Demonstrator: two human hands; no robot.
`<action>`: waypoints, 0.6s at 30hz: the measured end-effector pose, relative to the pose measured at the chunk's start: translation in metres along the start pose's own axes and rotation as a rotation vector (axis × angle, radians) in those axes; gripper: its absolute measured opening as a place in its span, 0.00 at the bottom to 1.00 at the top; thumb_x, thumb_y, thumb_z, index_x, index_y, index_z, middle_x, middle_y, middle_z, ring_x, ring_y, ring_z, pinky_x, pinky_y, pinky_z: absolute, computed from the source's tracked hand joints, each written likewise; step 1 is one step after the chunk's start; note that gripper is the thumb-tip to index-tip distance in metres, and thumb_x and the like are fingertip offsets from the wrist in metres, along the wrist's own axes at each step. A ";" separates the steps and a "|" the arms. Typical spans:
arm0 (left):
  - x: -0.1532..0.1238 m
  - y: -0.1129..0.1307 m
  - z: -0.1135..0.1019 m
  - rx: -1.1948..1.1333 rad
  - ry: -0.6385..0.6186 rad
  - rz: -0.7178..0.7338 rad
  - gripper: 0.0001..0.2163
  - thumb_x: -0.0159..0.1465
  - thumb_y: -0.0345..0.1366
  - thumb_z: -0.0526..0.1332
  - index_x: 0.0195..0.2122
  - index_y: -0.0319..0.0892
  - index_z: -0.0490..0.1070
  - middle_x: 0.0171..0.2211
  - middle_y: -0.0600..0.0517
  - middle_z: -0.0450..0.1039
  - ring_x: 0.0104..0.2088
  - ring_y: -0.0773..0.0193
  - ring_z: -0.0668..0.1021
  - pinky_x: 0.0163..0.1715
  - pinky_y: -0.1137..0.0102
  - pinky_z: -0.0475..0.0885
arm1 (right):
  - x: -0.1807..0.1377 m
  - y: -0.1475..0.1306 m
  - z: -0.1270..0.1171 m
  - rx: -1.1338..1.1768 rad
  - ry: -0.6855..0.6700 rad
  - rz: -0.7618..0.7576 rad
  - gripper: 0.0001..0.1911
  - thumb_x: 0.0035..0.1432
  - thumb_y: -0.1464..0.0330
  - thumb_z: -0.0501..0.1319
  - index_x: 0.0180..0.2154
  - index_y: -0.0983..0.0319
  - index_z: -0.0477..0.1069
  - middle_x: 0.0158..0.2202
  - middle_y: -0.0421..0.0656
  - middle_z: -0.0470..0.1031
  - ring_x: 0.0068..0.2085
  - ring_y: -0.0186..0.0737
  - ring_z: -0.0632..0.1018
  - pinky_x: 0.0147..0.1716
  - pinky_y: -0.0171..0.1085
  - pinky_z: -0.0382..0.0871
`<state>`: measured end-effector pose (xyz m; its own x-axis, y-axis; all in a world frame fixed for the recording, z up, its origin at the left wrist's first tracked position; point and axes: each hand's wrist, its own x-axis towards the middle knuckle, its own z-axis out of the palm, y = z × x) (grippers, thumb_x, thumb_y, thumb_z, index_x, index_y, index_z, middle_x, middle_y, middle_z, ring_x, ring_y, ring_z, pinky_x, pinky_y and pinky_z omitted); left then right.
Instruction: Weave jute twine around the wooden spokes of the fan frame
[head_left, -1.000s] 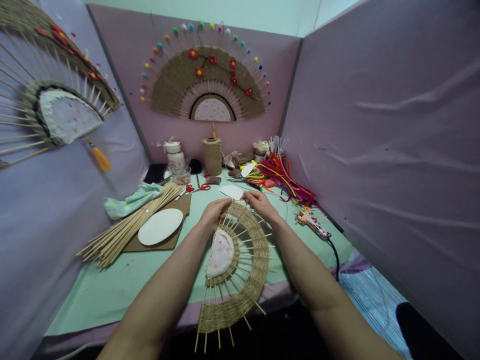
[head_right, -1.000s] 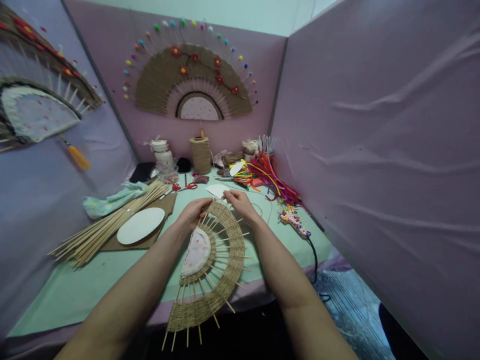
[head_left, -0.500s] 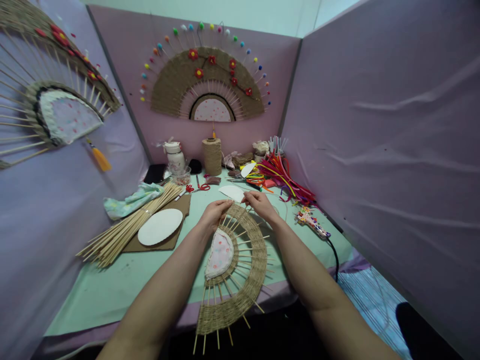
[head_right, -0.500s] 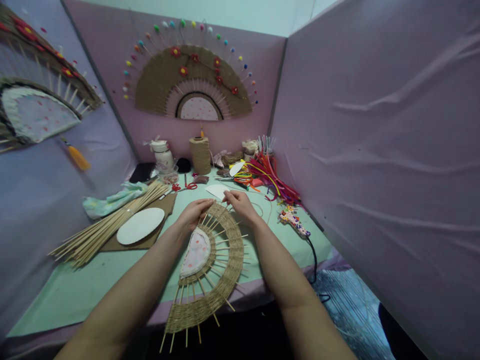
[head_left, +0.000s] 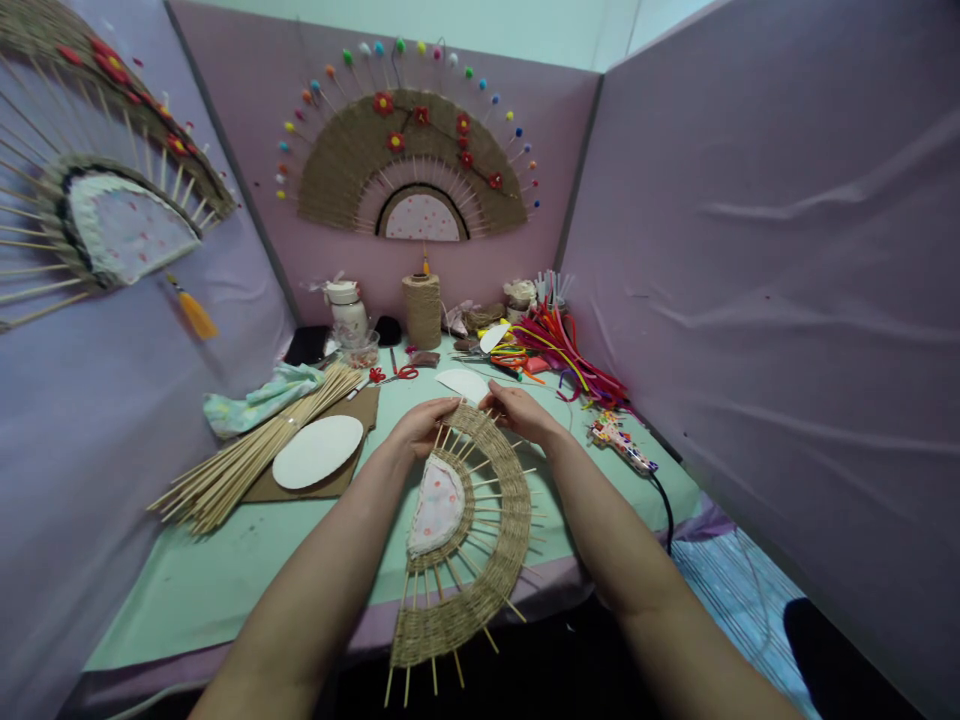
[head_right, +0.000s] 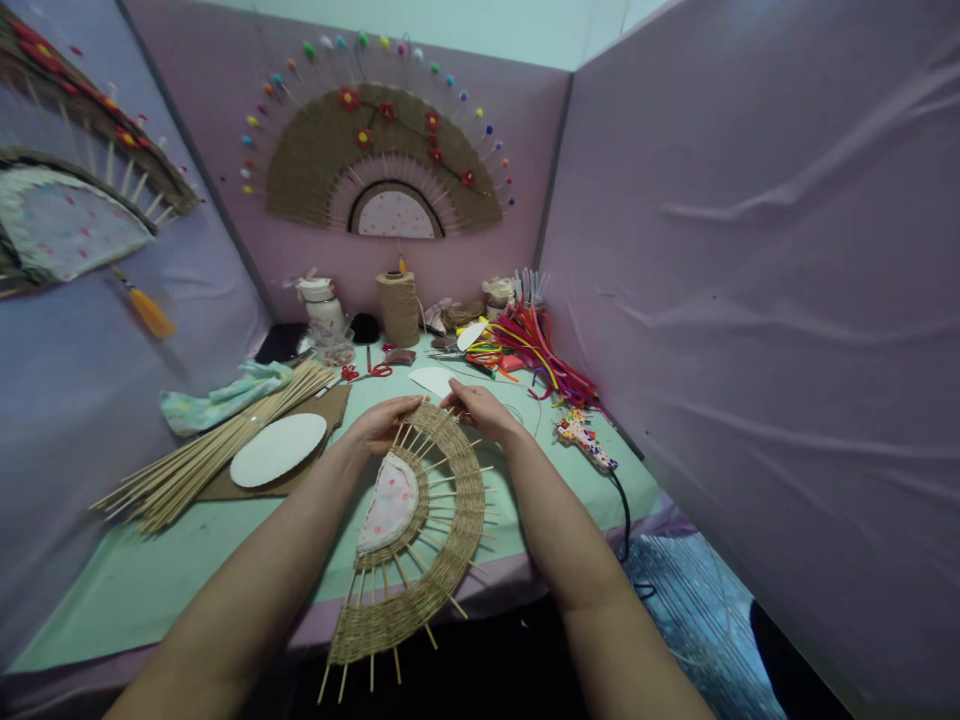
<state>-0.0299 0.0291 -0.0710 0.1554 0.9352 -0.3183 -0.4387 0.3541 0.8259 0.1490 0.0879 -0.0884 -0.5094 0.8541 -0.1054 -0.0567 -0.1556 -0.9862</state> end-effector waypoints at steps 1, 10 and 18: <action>0.000 0.000 0.000 0.003 0.017 0.001 0.03 0.56 0.28 0.62 0.32 0.35 0.73 0.24 0.49 0.75 0.22 0.65 0.76 0.20 0.73 0.70 | -0.001 -0.001 0.001 0.008 0.003 0.006 0.25 0.50 0.48 0.60 0.25 0.65 0.73 0.20 0.40 0.67 0.21 0.28 0.63 0.18 0.30 0.50; 0.008 -0.001 -0.006 -0.044 0.036 0.067 0.02 0.58 0.26 0.60 0.28 0.35 0.71 0.22 0.51 0.72 0.21 0.68 0.74 0.21 0.75 0.70 | -0.003 -0.003 0.006 0.029 -0.019 0.008 0.24 0.49 0.49 0.62 0.28 0.65 0.72 0.19 0.37 0.65 0.19 0.25 0.60 0.16 0.29 0.46; 0.007 0.005 -0.004 -0.120 -0.013 0.025 0.07 0.59 0.28 0.55 0.32 0.33 0.73 0.24 0.46 0.75 0.24 0.65 0.76 0.26 0.72 0.73 | -0.007 -0.005 0.011 0.085 -0.057 0.071 0.22 0.46 0.50 0.63 0.27 0.64 0.69 0.18 0.35 0.63 0.18 0.25 0.58 0.18 0.29 0.47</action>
<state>-0.0348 0.0379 -0.0710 0.1544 0.9441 -0.2912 -0.5457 0.3272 0.7715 0.1434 0.0768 -0.0810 -0.5628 0.8100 -0.1648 -0.0898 -0.2582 -0.9619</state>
